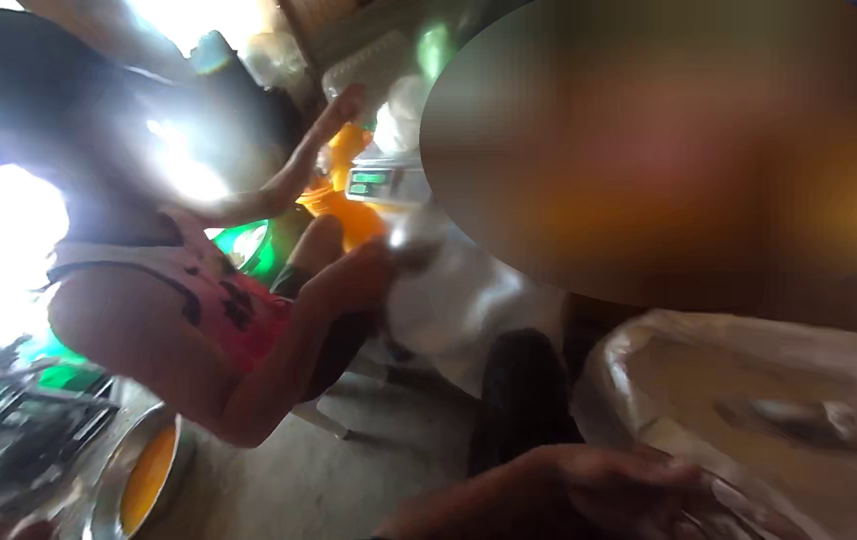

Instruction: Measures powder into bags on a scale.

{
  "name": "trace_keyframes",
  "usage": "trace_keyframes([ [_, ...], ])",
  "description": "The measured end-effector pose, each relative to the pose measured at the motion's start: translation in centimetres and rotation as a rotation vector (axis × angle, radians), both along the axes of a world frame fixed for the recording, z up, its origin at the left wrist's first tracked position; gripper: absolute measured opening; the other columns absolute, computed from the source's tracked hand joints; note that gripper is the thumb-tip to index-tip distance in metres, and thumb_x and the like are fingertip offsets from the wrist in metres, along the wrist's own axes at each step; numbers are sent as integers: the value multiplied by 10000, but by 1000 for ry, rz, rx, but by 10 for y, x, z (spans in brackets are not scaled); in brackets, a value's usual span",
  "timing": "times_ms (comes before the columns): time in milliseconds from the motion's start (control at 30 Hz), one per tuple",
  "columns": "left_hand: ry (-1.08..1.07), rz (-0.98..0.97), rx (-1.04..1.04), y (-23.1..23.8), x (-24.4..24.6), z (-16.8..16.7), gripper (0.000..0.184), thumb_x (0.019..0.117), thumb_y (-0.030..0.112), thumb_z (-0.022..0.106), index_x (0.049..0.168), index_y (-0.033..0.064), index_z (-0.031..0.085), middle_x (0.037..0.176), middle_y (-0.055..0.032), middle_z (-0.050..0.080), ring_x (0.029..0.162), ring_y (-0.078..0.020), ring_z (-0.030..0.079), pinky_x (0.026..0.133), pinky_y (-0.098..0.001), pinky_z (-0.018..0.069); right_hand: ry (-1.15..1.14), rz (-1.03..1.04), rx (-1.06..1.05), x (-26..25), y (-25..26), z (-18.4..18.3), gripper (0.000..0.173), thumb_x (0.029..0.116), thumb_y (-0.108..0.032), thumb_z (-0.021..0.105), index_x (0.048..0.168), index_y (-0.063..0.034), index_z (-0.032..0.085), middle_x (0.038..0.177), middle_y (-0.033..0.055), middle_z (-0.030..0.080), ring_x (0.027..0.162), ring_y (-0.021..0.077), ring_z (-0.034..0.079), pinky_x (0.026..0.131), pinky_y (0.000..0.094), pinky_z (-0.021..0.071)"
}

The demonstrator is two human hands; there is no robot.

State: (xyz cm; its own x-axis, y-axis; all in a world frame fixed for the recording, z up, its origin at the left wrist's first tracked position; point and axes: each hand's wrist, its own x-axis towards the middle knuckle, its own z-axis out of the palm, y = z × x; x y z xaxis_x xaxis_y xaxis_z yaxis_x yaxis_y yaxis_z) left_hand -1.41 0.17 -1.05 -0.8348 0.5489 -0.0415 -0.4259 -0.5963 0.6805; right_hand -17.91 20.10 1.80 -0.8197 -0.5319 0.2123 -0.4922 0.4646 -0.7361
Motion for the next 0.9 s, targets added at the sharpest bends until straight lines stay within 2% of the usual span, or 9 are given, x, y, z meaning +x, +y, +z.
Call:
trace_keyframes([
  [67,-7,-52,24,-2,4,4,661,948,692,484,1357,200,649,1264,-95,718,1018,-246,743,678,-342,624,125,7,-78,-1,17,-22,343,983,-153,561,967,183,626,909,313,657,843,316,657,825,445,544],
  [133,-27,-96,24,-4,2,6,644,915,720,537,1335,249,668,1269,-89,719,1001,-225,752,668,-316,630,53,-128,-105,7,20,-20,304,936,-163,608,951,137,660,876,265,669,795,300,650,767,488,535],
  [233,54,-117,106,-13,-3,-12,696,931,718,512,1405,220,622,1324,-126,682,1041,-255,739,711,-337,639,-40,-309,-291,9,24,-5,256,923,-224,630,952,19,703,899,56,676,785,37,637,740,250,573],
  [367,67,-161,180,-14,-16,-24,717,950,694,497,1425,168,603,1340,-169,659,1016,-261,737,727,-334,629,-95,-271,-469,5,53,-14,174,914,-192,662,916,-33,733,932,21,693,804,36,649,737,237,582],
  [467,95,-167,138,-14,-26,-19,727,937,716,492,1403,174,622,1314,-161,673,996,-251,738,728,-329,625,-206,-265,-831,12,75,-17,111,945,-124,635,965,-76,734,928,-17,726,731,57,666,655,239,591],
  [600,215,-191,109,-24,-69,-3,694,960,687,482,1417,182,611,1325,-172,666,1002,-269,737,739,-340,624,-203,-266,-1222,12,104,-16,163,931,-269,656,996,-185,779,997,-23,748,781,72,690,664,243,591],
  [733,444,-177,-75,-35,-145,57,585,997,592,515,1397,180,623,1331,-145,665,1014,-249,735,729,-327,632,61,-247,-1295,2,136,11,173,946,-308,637,1008,-251,789,1028,-49,747,819,60,694,686,232,591],
  [833,505,17,-353,-13,-201,118,452,1001,524,553,1267,195,713,1150,-78,751,889,-165,751,683,-280,625,248,-312,-1249,-15,156,34,160,939,-328,663,1025,-248,772,1050,-39,736,813,83,694,673,253,598],
  [900,524,229,-614,17,-236,155,317,1059,313,472,1182,132,702,1031,-73,765,815,-151,740,651,-278,615,359,-349,-1178,-21,165,39,172,955,-343,672,1055,-247,772,1089,-44,734,843,92,704,687,259,610],
])
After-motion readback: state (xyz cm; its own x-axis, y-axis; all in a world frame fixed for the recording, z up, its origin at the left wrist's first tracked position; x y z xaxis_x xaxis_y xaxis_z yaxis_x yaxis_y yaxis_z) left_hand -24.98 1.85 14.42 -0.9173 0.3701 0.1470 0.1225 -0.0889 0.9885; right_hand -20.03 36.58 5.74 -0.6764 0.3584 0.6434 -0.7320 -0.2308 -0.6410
